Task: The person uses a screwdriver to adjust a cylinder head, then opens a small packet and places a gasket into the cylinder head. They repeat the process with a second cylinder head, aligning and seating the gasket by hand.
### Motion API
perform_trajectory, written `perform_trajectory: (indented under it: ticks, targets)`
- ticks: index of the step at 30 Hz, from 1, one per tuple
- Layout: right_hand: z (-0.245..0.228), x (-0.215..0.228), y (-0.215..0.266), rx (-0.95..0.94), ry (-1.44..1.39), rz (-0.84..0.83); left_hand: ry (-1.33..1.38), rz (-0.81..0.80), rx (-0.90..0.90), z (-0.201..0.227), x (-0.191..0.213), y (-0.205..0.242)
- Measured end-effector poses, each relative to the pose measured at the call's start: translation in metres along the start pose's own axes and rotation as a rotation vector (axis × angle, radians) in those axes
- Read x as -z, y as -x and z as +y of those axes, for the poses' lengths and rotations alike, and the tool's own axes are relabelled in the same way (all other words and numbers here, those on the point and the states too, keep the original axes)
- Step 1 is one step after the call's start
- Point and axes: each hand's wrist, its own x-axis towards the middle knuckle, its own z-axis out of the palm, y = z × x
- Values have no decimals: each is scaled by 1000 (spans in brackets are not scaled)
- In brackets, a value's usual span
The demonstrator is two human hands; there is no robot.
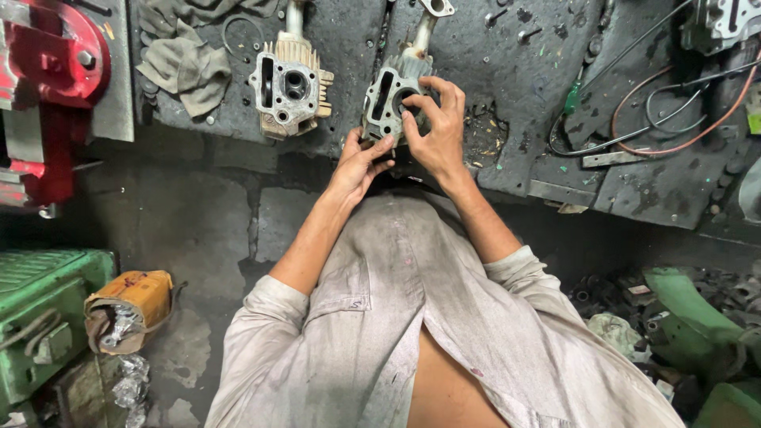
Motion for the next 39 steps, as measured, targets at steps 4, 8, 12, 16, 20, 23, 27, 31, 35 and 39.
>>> perform_trajectory:
  ticks: [4,8,12,16,20,23,27,31,35,39]
  targets:
    - [5,-2,4,-25,-7,3,2,-3,-6,0,-2,1]
    - [4,-5,7,-62,-28,20,-4,-2,1,5,-5,2]
    - [0,-3,4,-46,-24,18,-20,28,19,3,-7,3]
    - [6,6,1,-54,-25,5,141,28,42,-7,-11,-4]
    - [7,6,5,24,83,-25,252,-61,28,-20,-9,-8]
    - [-6,9,-12,89,175,28,319,-115,36,-20,-7,-8]
    - [1,68,-66,-337,-429,379,267,-94,76,-12,-1,-7]
    - [30,118,-76,128,-941,434,240,-89,88,-15,-4,2]
    - [38,74,-41,-102,-499,85,139,-71,84,4,-11,-2]
    - [40,15,-18,-292,-544,81,137,-111,52,5,-12,1]
